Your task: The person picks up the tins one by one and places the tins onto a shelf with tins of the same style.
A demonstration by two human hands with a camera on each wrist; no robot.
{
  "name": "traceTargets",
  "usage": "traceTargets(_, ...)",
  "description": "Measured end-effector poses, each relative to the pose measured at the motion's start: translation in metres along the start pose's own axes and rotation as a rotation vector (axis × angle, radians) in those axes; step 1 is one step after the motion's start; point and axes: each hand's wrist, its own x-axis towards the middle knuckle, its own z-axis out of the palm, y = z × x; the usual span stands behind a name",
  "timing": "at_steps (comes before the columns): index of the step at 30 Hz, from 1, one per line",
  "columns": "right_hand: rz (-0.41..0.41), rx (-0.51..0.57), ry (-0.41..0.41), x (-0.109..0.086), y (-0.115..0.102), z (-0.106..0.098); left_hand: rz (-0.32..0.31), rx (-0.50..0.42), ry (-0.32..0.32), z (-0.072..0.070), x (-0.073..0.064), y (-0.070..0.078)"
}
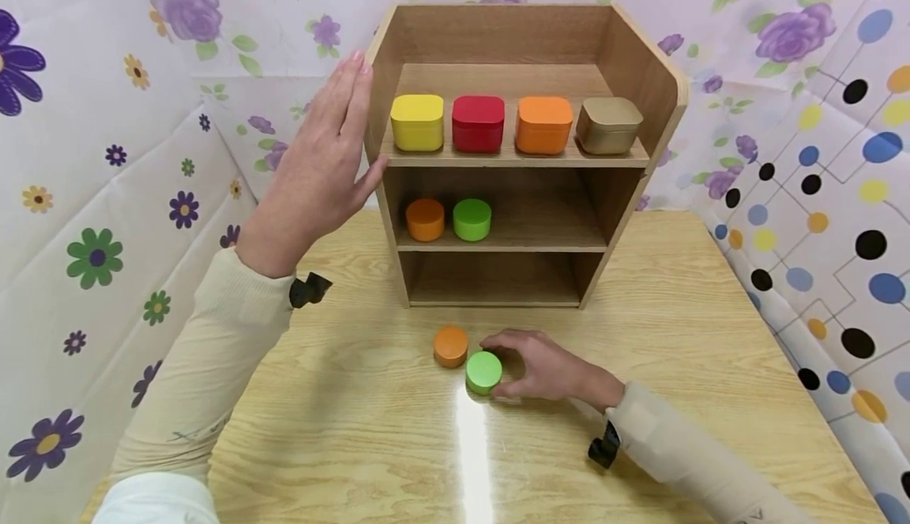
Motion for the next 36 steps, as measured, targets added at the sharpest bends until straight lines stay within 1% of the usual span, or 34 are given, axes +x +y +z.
traceTargets(12,-0.009,0.057,-0.016,0.004,0.004,0.005,0.008,-0.002,0.014,0.000,-0.001,-0.001)
traceTargets(17,-0.028,0.072,-0.009,0.005,0.006,0.007,0.006,0.000,0.011,0.000,-0.001,-0.001)
traceTargets(21,-0.014,0.080,-0.010,0.005,0.007,0.007,-0.001,0.002,0.001,0.000,-0.001,-0.001)
traceTargets(26,0.019,0.073,-0.016,0.005,0.008,0.005,-0.004,0.006,0.001,0.000,-0.001,-0.001)
traceTargets(36,0.019,0.086,-0.009,0.004,0.001,-0.005,-0.007,0.004,0.002,0.000,-0.001,0.000)
